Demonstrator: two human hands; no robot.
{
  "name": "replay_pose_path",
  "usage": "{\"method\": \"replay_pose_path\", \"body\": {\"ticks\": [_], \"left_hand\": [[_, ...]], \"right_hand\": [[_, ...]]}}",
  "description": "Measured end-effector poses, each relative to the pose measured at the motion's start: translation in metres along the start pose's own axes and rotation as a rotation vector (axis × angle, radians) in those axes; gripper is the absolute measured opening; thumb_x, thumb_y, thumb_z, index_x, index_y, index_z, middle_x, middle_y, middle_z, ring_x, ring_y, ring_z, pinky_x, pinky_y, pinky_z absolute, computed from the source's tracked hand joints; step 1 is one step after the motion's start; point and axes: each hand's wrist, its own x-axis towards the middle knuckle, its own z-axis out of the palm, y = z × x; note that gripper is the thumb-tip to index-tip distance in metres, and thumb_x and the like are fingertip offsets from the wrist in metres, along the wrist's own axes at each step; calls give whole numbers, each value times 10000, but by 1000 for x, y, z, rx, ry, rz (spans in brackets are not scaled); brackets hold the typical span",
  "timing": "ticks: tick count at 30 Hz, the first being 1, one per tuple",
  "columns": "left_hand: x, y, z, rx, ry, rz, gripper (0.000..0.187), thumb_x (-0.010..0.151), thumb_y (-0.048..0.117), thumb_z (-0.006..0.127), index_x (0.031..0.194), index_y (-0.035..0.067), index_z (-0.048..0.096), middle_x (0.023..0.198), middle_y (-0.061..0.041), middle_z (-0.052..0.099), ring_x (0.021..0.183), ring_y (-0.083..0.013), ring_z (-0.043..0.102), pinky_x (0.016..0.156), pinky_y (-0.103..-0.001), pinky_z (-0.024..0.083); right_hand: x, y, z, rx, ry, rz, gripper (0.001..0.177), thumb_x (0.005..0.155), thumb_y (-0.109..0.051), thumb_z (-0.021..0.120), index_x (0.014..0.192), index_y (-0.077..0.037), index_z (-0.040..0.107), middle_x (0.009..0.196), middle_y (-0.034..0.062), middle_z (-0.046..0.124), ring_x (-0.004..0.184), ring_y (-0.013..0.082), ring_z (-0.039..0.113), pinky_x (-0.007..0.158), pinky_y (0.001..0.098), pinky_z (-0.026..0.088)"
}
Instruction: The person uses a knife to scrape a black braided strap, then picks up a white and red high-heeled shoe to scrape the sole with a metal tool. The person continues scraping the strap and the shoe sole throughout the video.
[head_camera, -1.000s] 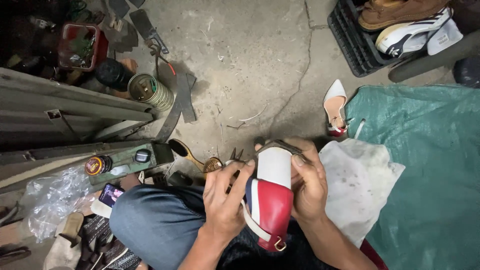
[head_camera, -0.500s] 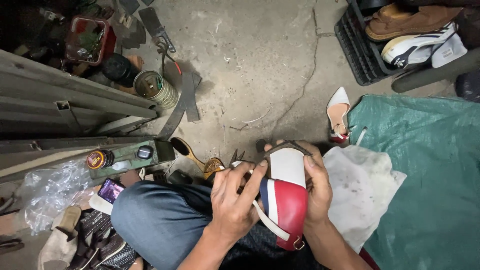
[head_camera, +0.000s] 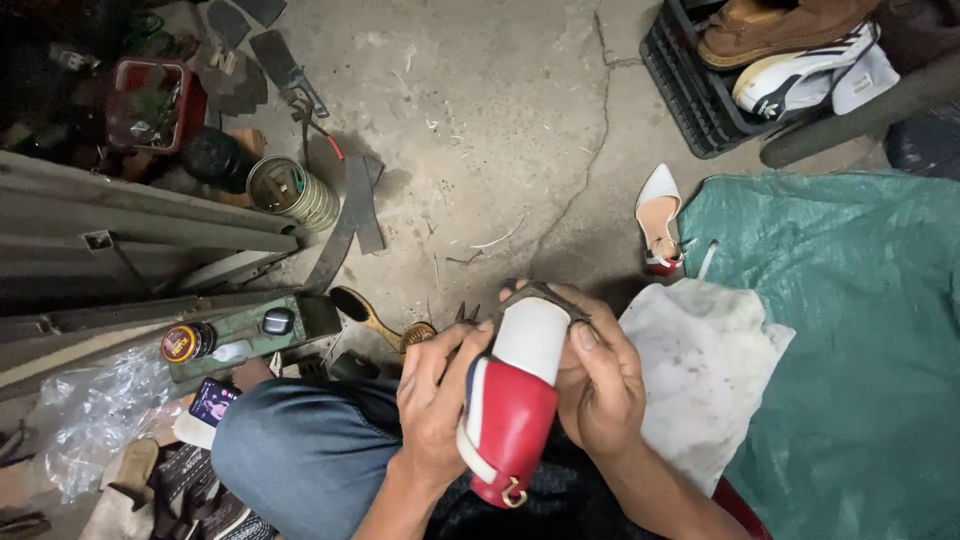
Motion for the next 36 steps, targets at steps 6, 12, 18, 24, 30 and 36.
{"method": "replay_pose_path", "body": {"ticks": [6, 12, 18, 24, 30, 36], "left_hand": [[-3, -10, -6, -84, -75, -46, 582, 697, 55, 803, 1239, -84, 640, 1185, -239, 671, 983, -312, 653, 871, -404, 547], [14, 3, -19, -202, -114, -155, 595, 620, 37, 850, 1181, -34, 663, 1064, -148, 696, 894, -269, 665, 813, -348, 546], [27, 13, -27, -250, -135, -172, 309, 700, 89, 891, 942, 12, 715, 954, -94, 697, 761, -198, 677, 688, -281, 557], [24, 10, -24, -272, -132, -211, 356, 685, 70, 894, 993, 7, 729, 934, -79, 703, 703, -165, 644, 623, -252, 528], [24, 9, -24, -276, -132, -207, 364, 687, 76, 901, 999, 8, 727, 958, -83, 708, 741, -175, 667, 656, -259, 547], [20, 4, -21, -216, -137, -144, 313, 706, 138, 903, 943, 32, 727, 913, -87, 699, 732, -199, 646, 655, -300, 535]], "right_hand": [[-3, -3, -11, 70, -59, 35, 264, 959, -36, 391, 1117, 123, 531, 1584, 302, 365, 1400, 456, 439, 1126, 529, 393], [3, -16, -5, 97, -102, 227, 665, 910, -25, 361, 1548, 140, 276, 1489, 297, 498, 1349, 377, 529, 1146, 473, 392], [4, -29, -1, 17, -136, 283, 667, 896, 4, 371, 1546, 124, 278, 1495, 287, 499, 1400, 390, 502, 1186, 531, 366], [6, -32, 0, -17, -127, 291, 648, 906, -2, 352, 1536, 136, 292, 1502, 285, 494, 1408, 380, 496, 1174, 515, 372], [5, -29, -2, -11, -130, 283, 643, 902, 1, 361, 1530, 131, 308, 1490, 283, 506, 1405, 376, 499, 1185, 520, 373], [1, -25, -2, -35, -72, 279, 717, 841, 30, 409, 1547, 118, 319, 1381, 254, 565, 1271, 312, 545, 1145, 447, 403]]}}
